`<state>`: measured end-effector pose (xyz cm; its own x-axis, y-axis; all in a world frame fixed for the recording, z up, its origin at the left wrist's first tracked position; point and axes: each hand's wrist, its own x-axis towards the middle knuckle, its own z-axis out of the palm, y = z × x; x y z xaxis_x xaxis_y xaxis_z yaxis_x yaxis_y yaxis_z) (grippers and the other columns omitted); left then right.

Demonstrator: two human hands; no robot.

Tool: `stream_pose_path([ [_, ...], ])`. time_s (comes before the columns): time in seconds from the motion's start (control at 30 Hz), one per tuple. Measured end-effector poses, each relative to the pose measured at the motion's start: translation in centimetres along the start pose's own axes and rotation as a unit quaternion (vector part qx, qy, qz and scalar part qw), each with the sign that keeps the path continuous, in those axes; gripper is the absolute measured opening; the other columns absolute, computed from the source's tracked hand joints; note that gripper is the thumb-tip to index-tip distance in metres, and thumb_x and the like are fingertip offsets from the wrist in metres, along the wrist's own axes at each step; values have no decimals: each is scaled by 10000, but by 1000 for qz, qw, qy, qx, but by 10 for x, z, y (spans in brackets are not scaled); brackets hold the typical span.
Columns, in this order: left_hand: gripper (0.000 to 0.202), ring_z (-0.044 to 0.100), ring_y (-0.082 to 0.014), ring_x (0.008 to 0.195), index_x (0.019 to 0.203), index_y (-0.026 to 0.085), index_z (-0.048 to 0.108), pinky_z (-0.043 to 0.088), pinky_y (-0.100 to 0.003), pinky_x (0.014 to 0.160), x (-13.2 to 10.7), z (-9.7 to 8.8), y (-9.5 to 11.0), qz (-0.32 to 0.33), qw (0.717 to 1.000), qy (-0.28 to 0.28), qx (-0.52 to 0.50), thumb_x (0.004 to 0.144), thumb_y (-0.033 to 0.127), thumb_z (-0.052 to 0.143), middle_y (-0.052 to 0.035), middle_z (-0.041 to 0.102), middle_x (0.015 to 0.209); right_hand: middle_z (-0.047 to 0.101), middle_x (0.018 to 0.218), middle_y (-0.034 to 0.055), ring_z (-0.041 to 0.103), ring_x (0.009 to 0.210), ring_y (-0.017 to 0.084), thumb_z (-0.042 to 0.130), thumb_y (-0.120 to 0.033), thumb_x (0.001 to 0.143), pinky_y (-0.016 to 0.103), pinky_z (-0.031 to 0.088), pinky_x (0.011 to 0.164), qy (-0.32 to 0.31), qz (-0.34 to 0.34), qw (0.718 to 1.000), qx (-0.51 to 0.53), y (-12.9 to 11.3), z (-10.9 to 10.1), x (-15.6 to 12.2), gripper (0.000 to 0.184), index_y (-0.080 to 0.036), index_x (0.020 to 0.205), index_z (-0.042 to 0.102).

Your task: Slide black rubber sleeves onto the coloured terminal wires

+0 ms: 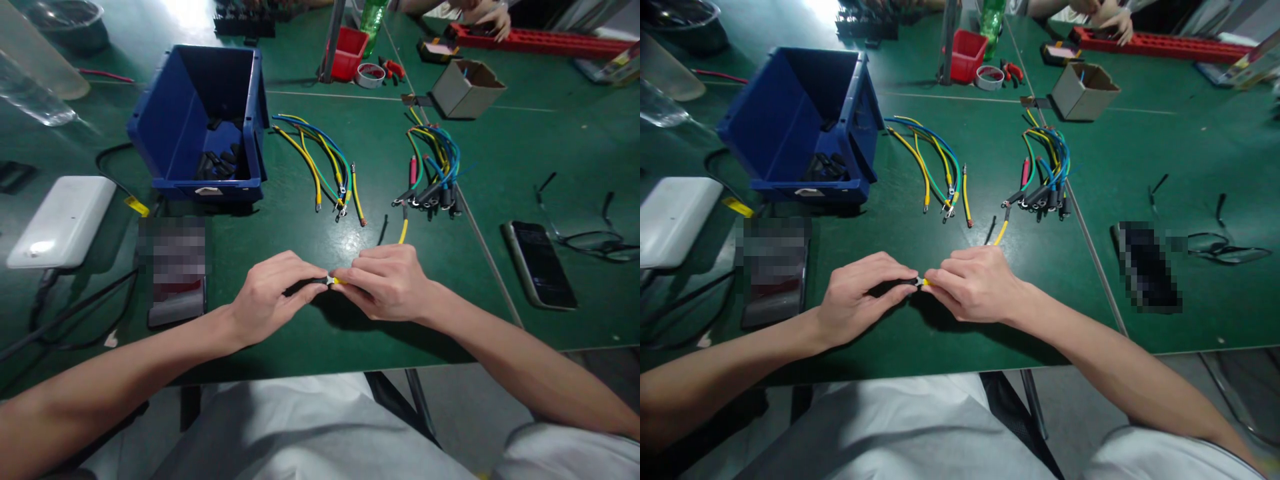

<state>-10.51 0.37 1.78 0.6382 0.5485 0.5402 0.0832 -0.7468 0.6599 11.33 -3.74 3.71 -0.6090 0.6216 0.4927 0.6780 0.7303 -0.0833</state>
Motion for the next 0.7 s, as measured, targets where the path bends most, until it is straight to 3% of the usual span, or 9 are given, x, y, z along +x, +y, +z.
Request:
stream_pose_path([
  [0.17, 130, 625, -119, 722, 961, 128, 680, 506, -242, 686, -1, 0, -3, -51, 998, -18, -13, 833, 153, 684, -43, 718, 819, 530, 508, -28, 420, 481, 87, 532, -266, 938, 283, 234, 503, -12, 0, 1000, -22, 1, 1, -1, 249, -164, 785, 700],
  [0.47, 179, 636, -143, 766, 1036, 137, 640, 513, -280, 719, -1, 4, -10, 46, 997, -48, 45, 859, 110, 633, -58, 730, 883, 606, 572, 1, 484, 502, 110, 493, -260, 948, 291, 245, 519, -67, 30, 997, -9, 0, 9, -3, 292, -146, 730, 650],
  [0.7, 119, 651, -123, 731, 983, 143, 677, 513, -235, 674, 4, 2, -11, -28, 998, -48, 23, 883, 184, 627, -53, 734, 862, 627, 608, 19, 517, 537, 124, 498, -272, 954, 293, 250, 525, -79, 77, 994, -18, -1, 13, -3, 279, -135, 758, 643],
])
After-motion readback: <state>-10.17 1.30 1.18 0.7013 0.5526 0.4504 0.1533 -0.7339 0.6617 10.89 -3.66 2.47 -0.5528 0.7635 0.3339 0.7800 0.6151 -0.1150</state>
